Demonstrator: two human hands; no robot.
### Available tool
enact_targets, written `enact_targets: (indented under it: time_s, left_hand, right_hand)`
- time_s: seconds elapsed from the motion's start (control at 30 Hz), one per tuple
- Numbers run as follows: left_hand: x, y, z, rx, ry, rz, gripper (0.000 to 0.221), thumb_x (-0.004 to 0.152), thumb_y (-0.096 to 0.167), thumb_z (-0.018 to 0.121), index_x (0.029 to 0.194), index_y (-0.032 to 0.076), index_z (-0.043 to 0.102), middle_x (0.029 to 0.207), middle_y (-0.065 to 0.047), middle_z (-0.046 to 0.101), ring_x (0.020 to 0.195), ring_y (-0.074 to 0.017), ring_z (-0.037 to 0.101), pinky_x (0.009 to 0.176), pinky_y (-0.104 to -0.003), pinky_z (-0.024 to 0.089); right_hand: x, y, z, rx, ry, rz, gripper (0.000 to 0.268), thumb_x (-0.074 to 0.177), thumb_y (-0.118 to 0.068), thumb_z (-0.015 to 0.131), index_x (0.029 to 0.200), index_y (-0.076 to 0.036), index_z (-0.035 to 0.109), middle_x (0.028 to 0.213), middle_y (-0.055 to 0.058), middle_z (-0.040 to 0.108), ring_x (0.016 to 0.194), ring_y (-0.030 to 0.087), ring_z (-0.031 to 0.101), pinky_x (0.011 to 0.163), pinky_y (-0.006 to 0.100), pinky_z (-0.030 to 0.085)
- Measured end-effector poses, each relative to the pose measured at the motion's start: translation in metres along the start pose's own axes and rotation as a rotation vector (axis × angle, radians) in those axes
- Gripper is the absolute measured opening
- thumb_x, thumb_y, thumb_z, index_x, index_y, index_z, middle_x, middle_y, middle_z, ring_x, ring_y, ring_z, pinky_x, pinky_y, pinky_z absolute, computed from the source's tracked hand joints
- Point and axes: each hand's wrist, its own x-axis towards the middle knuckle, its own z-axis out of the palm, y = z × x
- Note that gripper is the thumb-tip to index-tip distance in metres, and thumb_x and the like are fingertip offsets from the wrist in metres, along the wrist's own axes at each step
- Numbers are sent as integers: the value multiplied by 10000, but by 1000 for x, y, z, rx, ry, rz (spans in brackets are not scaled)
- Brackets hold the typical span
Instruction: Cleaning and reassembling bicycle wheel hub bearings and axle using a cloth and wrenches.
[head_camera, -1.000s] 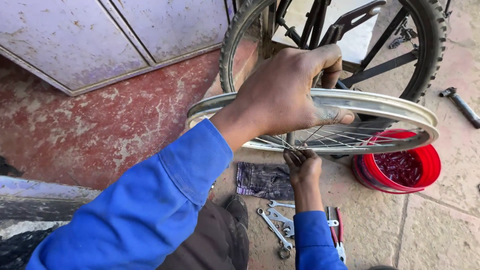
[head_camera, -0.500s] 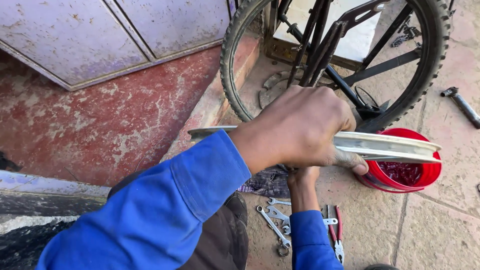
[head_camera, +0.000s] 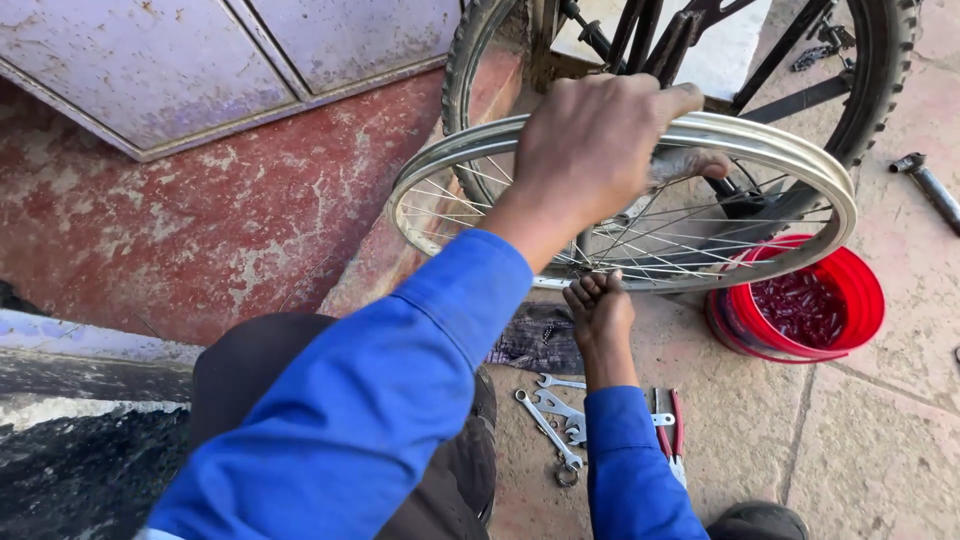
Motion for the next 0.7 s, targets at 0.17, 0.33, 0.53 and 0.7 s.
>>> enact_targets:
  time_s: [0.17,0.33,0.53,0.7]
  left_hand:
    - [4,23,6,-1,23,24,226,808,82,690,1021,148,725,614,-38,688,390,-141,574,342,-295,450]
    - [13,11,12,68,29,49,239,826,277,700,1020,138,681,810,-79,675,598,-182,640,466,-311,518]
    - [21,-7,12,-41,98,136,517,853,644,679,1012,153,642,940,-21,646,845,-193,628,716,-425,548]
    - [25,-13,-6,-254,143,189,281,848,344,763,908,107,625,806,-18,650,682,-173,639,603,-363,531]
  right_hand:
    - [-59,2,27,15,11,-67,262,1021,-161,285,1029,-26,510,806,87,547,698,196,562,685,331,510]
    - [-63,-21,30,-99,-54,-138,152,991,-153,470,1062,-44,547,796,83,616,657,187,608,606,301,523]
    - [-47,-25,21,20,-223,27,142,930,-147,540,999,-41,606,895,132,687,748,218,662,709,340,563]
    - [-43,-27,28,216,-252,101,165,916,-178,581,941,-19,617,870,120,681,793,234,660,760,366,528]
